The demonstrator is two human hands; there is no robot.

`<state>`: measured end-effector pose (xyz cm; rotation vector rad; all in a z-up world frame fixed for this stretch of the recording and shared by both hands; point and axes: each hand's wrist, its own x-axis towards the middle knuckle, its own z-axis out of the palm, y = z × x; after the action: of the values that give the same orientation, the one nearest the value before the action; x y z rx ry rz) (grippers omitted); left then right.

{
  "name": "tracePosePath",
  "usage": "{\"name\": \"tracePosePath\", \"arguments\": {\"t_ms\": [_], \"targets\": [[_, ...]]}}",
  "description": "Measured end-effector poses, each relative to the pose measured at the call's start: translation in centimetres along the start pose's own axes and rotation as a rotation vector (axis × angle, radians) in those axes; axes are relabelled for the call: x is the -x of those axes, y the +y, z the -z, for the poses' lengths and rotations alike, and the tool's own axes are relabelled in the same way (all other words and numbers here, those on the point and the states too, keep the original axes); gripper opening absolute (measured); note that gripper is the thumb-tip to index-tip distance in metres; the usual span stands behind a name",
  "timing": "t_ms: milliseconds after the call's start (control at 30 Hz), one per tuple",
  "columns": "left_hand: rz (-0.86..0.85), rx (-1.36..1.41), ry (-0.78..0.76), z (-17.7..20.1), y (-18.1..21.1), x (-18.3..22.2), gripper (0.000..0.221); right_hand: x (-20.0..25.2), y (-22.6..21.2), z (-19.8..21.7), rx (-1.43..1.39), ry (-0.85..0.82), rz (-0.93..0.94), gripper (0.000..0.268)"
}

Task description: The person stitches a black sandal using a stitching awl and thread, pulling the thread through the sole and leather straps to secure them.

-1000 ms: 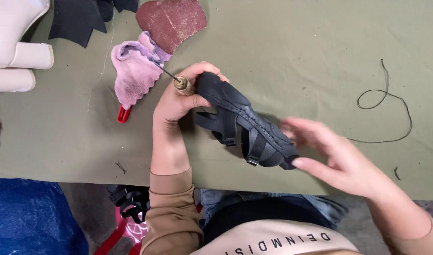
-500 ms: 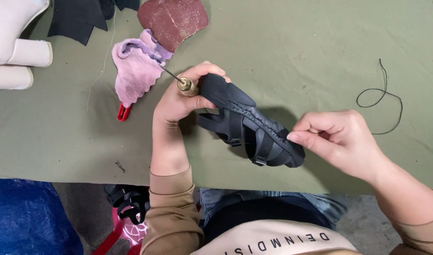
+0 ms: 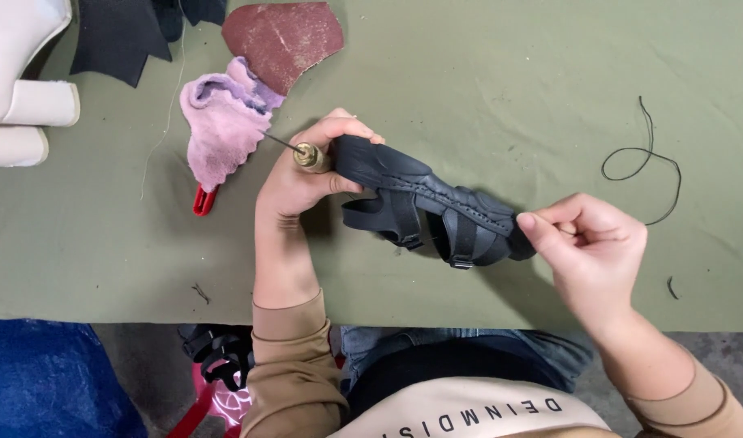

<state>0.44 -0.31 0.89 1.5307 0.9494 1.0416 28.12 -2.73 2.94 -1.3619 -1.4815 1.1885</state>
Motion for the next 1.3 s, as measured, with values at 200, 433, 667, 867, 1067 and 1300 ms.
{"name": "tracePosePath", "arguments": {"t_ms": [200, 433, 667, 867, 1067, 1300], "targets": [[-0.01, 0.005, 0.031, -0.2, -0.1, 0.0, 0.035, 1.4, 0.9, -0.6, -0.055, 0.1, 0.121, 0.008], [0.027, 0.016, 0.049, -0.4, 0.2, -0.1, 0.034, 2.0, 2.9, -0.3, 0.072, 0.089, 0.28, 0.007], [0.001, 0.041, 0.048, -0.5, 0.0, -0.1, 0.035, 2.2, 2.9, -0.2, 0.077, 0.061, 0.277, 0.005], [-0.065, 0.098, 0.078, -0.6, -1.0, -0.2, 0.04, 1.0, 2.5, -0.4, 0.022, 0.014, 0.428, 0.009], [-0.142, 0.183, 0.107, -0.7, -1.4, -0.4, 0.045, 1.1, 2.4, -0.3, -0.027, -0.018, 0.461, 0.012], [-0.105, 0.162, 0.124, -0.7, -1.5, -0.4, 0.047, 1.8, 3.7, -0.3, -0.018, 0.024, 0.397, 0.015]]}}
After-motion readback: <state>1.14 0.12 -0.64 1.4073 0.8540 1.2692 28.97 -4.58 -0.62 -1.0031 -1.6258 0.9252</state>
